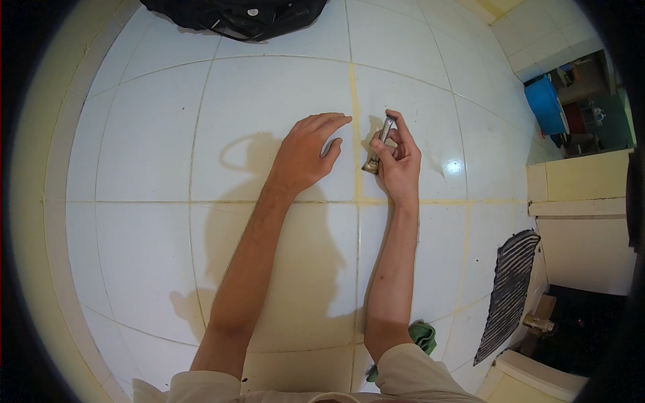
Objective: The person scrapes the grout lines between floor tiles using the corner of a metal blade, moving it back and forth along the yellowed seams to remove debris.
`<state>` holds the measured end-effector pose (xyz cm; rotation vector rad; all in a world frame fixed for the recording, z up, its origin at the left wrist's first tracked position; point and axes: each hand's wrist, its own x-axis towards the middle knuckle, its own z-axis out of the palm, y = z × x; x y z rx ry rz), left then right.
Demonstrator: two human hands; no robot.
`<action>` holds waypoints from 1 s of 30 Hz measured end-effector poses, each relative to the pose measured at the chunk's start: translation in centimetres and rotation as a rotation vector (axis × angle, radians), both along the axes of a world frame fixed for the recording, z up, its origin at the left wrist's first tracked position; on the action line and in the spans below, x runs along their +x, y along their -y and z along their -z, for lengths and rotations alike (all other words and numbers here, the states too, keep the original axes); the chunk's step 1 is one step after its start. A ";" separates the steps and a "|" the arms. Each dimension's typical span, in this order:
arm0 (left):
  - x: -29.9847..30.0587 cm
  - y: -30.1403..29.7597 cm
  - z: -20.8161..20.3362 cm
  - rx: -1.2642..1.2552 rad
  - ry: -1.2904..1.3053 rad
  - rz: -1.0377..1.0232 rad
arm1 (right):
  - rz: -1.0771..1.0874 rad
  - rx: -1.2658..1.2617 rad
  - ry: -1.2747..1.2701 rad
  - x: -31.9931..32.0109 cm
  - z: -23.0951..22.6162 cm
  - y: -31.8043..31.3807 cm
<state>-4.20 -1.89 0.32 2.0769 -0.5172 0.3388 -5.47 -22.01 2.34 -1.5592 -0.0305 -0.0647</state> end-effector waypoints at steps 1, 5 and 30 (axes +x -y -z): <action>0.0 0.0 -0.1 -0.003 -0.003 0.004 | 0.008 0.019 0.013 0.2 0.3 0.1; 0.0 0.0 0.0 0.004 0.011 -0.004 | -0.021 0.006 -0.026 -0.1 0.0 0.2; 0.1 -0.2 0.0 -0.006 0.019 0.005 | 0.066 0.032 -0.052 -0.1 -0.4 -0.4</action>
